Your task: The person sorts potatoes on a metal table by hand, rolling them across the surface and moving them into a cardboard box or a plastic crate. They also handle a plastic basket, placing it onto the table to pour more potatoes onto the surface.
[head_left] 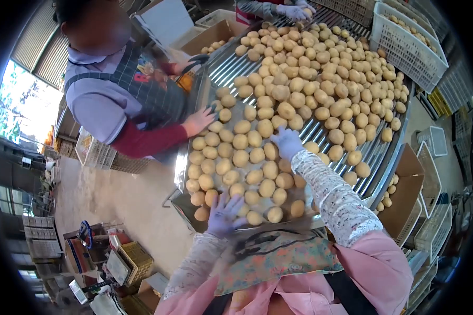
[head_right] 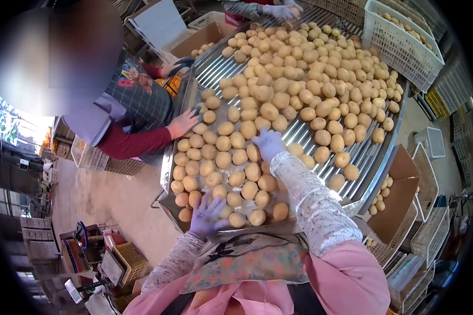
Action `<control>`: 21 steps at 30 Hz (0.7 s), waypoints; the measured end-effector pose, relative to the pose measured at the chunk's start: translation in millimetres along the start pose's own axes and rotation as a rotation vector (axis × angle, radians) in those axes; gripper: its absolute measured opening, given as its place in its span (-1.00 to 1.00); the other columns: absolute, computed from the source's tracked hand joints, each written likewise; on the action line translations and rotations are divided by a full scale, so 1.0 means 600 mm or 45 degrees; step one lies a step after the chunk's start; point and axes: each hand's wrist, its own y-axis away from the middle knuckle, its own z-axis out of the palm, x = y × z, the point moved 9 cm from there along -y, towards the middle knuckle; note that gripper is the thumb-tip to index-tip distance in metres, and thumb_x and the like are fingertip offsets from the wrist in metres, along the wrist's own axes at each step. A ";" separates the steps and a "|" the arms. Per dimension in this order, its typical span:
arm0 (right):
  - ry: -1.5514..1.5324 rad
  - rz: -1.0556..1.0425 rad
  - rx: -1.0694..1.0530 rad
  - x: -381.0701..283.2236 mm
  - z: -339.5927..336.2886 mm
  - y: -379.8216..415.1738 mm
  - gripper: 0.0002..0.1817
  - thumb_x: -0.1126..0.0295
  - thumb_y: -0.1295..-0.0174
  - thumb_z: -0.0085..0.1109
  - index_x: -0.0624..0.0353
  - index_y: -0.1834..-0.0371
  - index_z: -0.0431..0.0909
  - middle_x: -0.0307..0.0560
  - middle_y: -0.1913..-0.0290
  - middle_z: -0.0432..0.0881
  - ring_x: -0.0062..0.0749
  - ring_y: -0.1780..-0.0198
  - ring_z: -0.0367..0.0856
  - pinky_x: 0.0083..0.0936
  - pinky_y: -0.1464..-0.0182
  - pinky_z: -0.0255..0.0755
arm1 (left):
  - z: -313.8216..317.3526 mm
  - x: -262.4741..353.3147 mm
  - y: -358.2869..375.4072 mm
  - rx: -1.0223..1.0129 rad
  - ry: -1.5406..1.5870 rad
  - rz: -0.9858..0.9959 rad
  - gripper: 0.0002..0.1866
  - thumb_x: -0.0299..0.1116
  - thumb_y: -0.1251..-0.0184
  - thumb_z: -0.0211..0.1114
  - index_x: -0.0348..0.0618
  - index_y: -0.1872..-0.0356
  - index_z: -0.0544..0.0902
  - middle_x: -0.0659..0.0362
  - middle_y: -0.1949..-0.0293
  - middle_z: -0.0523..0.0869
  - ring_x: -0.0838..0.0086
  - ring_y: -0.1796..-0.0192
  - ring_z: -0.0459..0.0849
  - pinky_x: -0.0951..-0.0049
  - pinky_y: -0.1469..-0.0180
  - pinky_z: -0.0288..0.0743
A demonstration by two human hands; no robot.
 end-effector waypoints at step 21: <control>-1.039 1.209 0.889 0.253 -0.066 0.690 -0.53 0.33 -0.27 0.38 0.17 -0.26 0.61 -0.07 -0.05 0.66 -0.35 -0.13 0.63 -0.37 -0.18 0.52 | 0.102 0.056 -0.311 -0.272 0.023 0.039 -0.48 -0.16 -0.27 0.37 -0.10 -0.23 0.57 -0.05 -0.11 0.60 0.06 0.06 0.70 -0.01 0.05 0.63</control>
